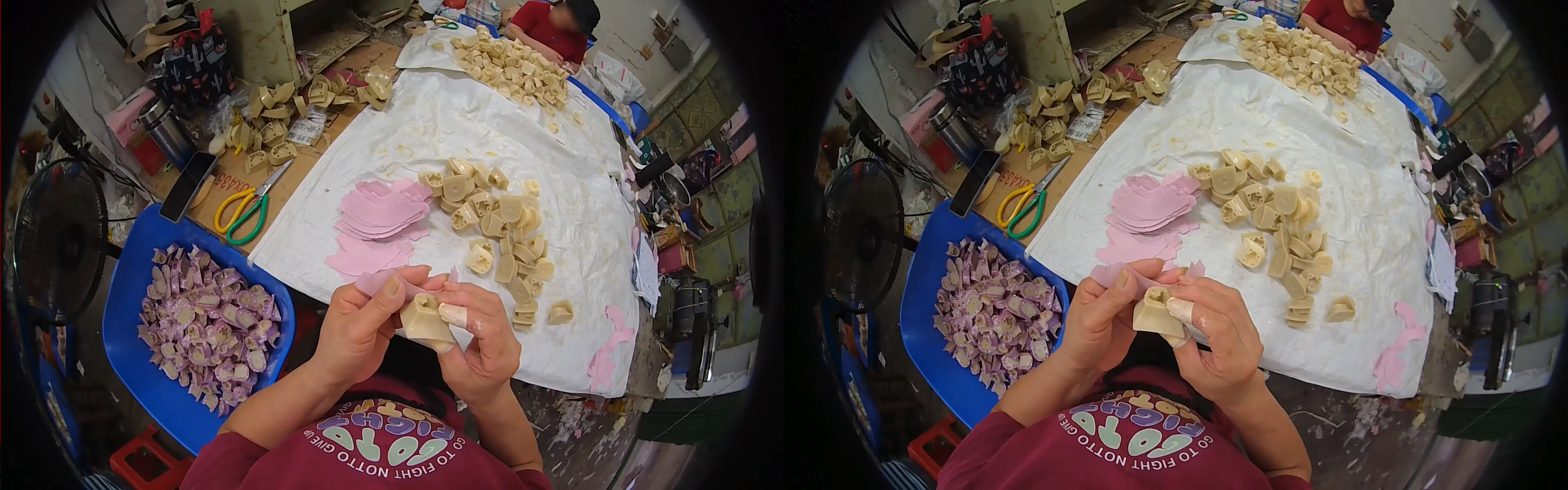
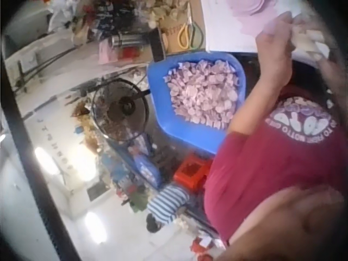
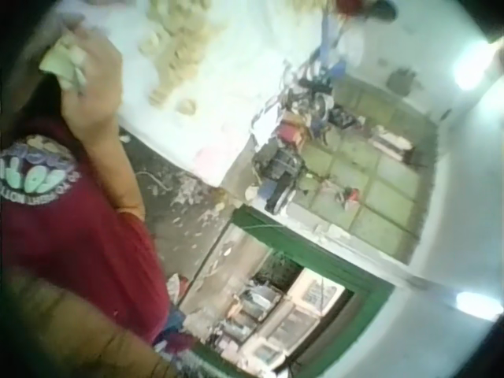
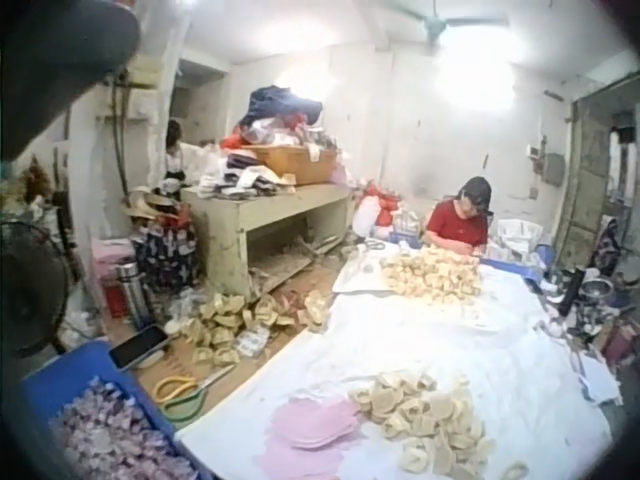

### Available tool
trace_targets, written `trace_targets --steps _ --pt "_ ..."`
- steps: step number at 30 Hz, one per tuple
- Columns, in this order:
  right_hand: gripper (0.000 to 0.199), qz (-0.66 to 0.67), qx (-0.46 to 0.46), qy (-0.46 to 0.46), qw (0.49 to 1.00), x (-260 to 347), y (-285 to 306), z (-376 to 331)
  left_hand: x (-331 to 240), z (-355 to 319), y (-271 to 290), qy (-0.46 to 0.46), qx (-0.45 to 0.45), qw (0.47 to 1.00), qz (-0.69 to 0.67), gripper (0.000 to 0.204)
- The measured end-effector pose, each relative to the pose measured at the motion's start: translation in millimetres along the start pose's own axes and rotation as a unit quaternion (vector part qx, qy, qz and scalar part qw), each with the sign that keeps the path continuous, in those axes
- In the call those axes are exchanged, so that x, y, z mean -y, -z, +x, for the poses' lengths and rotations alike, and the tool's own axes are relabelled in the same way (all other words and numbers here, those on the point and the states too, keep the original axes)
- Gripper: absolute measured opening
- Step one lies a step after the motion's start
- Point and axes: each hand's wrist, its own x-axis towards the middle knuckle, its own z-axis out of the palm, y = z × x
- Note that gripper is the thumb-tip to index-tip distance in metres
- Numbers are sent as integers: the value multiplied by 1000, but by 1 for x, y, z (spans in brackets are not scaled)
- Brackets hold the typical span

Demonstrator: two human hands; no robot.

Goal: The person wraps small beige plastic pieces with pink paper using both hands. They repeatedly pick up a plastic piece, fold the paper around it, and place the wrapped item into a blue bin. Occasionally, they use scissors to trim excess paper from the wrapped items.

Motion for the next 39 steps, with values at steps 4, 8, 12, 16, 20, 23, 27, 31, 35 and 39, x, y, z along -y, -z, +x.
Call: trace_targets --steps 4,8,12,16,20,23,27,31,35,39 --pt "32 -32 -1 -1 999 0 1 1 -3 -5 -7 -21 17 1000 15 40" --pt "32 -102 12 9 995 1 4 7 0 1 -6 -59 -17 990 127 35" --pt "30 -157 48 14 986 1 9 13 -3 4 3 -68 -24 977 200 28" --pt "28 -189 92 -4 978 2 13 17 -4 7 12 3 -15 995 103 26" --pt "27 -205 132 -28 969 3 13 17 -2 9 12 49 -21 991 125 27" --pt "27 -218 175 -65 958 4 12 15 3 4 18 27 10 972 231 28" --pt "28 -173 174 -63 967 -10 12 11 -14 12 29 77 54 953 288 25" --pt "28 -136 133 -12 982 -13 14 8 -21 22 30 129 73 961 235 18" --pt "29 -122 127 -9 984 -7 11 8 -30 34 24 122 113 955 247 28" --pt "25 -80 171 -72 979 -5 13 9 -41 52 26 166 198 908 329 31"
